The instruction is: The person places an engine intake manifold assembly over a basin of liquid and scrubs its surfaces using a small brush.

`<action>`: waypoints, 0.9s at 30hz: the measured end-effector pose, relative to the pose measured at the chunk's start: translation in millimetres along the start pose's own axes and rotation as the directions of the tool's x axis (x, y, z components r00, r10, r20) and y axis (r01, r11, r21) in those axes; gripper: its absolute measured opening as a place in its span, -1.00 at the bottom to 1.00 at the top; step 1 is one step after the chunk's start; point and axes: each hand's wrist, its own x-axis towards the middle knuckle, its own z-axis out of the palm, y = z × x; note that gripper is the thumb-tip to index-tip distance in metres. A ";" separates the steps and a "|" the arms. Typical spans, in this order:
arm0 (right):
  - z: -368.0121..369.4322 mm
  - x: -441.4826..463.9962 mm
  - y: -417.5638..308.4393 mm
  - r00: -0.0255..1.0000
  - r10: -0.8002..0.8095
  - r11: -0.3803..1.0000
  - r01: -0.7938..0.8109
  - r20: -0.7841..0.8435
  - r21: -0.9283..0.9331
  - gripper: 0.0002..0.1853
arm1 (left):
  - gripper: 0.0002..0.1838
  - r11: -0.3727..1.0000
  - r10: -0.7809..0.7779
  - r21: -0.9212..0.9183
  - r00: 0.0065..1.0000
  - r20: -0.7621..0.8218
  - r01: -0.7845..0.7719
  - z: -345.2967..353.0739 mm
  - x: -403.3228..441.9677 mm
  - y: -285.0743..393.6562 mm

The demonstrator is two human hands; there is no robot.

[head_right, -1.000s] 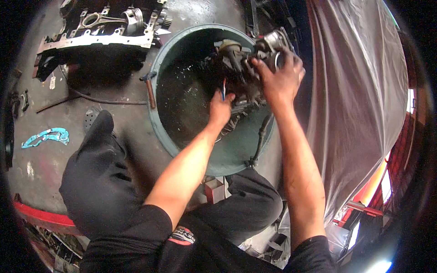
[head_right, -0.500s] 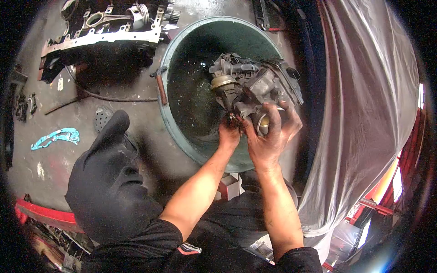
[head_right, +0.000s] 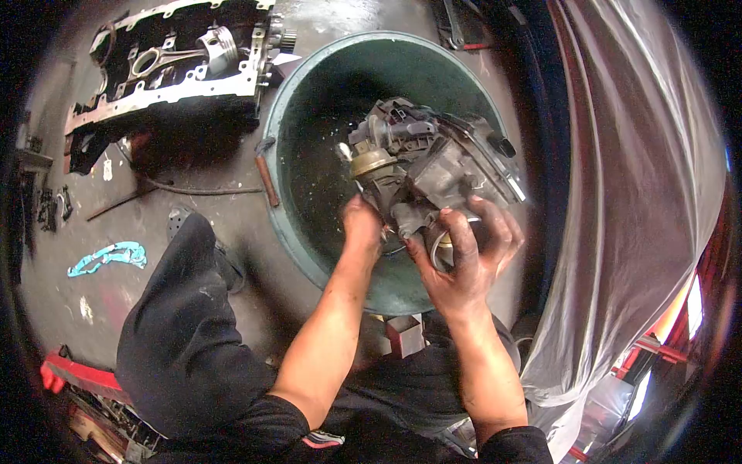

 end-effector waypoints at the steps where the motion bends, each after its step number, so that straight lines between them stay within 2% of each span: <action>1: 0.4 -1.6 0.3 1.000 0.003 1.000 -0.003 -0.003 0.009 -0.27 | -0.71 0.998 0.006 -0.054 1.000 -0.028 -0.008 -5.7 10.9 -7.4; 2: 0.6 -2.7 0.7 1.000 0.004 1.000 -0.004 -0.006 0.019 -0.28 | -0.76 0.997 0.028 -0.073 0.995 -0.098 -0.036 -12.7 24.3 -12.2; 3: 1.8 -3.5 0.9 1.000 0.004 1.000 -0.003 -0.011 0.030 -0.28 | -0.79 0.998 0.065 0.030 0.989 -0.130 -0.062 -11.4 19.9 6.9; 5: 1.7 -4.7 -0.5 1.000 0.012 0.999 -0.012 -0.013 0.048 -0.31 | -0.84 0.974 0.004 -0.225 0.998 -0.064 -0.019 -5.5 16.4 36.9; 6: 1.5 -4.5 -1.6 1.000 0.014 0.998 -0.013 -0.015 0.059 -0.32 | -0.86 0.961 0.055 -0.269 0.998 -0.024 -0.059 -10.0 26.6 35.7; 9: 0.4 -2.7 -1.6 0.999 0.029 0.997 -0.028 -0.023 0.073 -0.33 | -0.85 0.945 0.017 -0.326 0.994 0.108 0.019 10.8 0.4 83.0; 13: -4.8 15.8 16.0 0.999 0.044 0.995 -0.042 -0.027 0.085 -0.30 | -0.83 0.982 0.028 -0.189 0.987 0.157 0.002 10.1 7.1 68.0; 14: -7.7 20.1 23.9 0.998 0.056 0.994 -0.054 -0.020 0.098 -0.29 | -0.84 0.995 0.010 -0.102 0.991 0.137 0.004 11.6 2.8 69.2; 17: -16.8 28.1 44.6 0.999 0.043 0.988 -0.040 -0.019 0.146 -0.31 | -0.83 0.982 0.030 -0.186 0.958 0.285 0.025 16.5 -0.7 67.7; 22: -36.7 30.1 74.6 0.989 0.128 0.970 -0.109 -0.076 0.217 -0.34 | -0.76 0.951 0.023 -0.293 0.920 0.391 0.100 43.4 -28.2 77.3; 27: -53.2 24.4 118.0 0.949 0.271 0.907 -0.197 -0.159 0.372 -0.34 | -0.55 0.976 0.062 -0.207 0.822 0.566 0.069 68.3 -38.7 79.3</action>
